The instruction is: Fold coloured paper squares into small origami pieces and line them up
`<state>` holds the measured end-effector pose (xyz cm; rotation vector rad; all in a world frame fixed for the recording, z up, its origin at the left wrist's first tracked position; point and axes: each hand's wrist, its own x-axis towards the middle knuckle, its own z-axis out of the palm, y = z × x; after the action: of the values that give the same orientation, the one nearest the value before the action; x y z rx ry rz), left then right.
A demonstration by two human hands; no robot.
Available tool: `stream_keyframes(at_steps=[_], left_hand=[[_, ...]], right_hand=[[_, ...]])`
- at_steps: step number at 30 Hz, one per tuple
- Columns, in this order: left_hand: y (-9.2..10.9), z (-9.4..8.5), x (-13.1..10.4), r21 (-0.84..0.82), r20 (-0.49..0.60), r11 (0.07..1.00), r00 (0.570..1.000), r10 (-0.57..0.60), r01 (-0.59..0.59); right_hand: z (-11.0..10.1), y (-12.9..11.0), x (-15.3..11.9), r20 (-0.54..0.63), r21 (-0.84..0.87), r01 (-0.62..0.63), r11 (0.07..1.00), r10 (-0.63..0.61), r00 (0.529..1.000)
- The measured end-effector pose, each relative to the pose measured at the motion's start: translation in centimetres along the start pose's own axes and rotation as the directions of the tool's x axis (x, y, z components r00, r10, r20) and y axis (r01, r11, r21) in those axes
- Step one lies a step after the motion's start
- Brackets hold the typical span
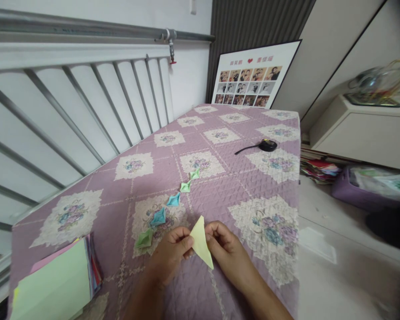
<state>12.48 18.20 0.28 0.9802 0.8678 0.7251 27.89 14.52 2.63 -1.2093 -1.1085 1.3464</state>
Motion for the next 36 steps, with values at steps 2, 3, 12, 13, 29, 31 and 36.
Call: stream_keyframes(at_steps=[2,3,12,13,29,31,36], left_hand=[[-0.2,-0.1,0.0,-0.031,0.015,1.000,1.000,0.002,-0.002],[-0.3,-0.2,0.0,-0.055,0.022,0.998,1.000,0.002,-0.001],[-0.5,-0.6,-0.1,-0.184,0.041,0.983,0.999,-0.018,0.026],[-0.6,-0.6,0.0,-0.157,0.046,0.988,0.999,-0.005,0.012],[-0.1,-0.7,-0.4,0.371,0.173,0.855,0.932,0.320,-0.362],[0.2,-0.7,-0.4,0.402,0.174,0.833,0.924,0.339,-0.381],[0.6,-0.9,-0.2,0.481,0.166,0.775,0.910,0.379,-0.411]], right_hand=[[-0.3,-0.3,-0.2,0.077,-0.054,0.027,0.998,-0.023,0.997],[-0.4,-0.4,-0.2,0.106,-0.088,0.044,0.995,-0.035,0.994],[-0.7,0.5,0.0,0.153,-0.253,0.234,0.939,-0.200,0.968],[-0.8,0.6,0.0,0.159,-0.262,0.248,0.933,-0.212,0.964],[-2.1,-0.2,-0.5,0.305,-0.139,-0.002,0.990,0.044,0.951],[-2.3,-0.3,-0.3,0.304,-0.118,-0.006,0.993,0.042,0.952],[-2.4,-0.4,-0.2,0.261,-0.119,0.019,0.993,0.012,0.965]])
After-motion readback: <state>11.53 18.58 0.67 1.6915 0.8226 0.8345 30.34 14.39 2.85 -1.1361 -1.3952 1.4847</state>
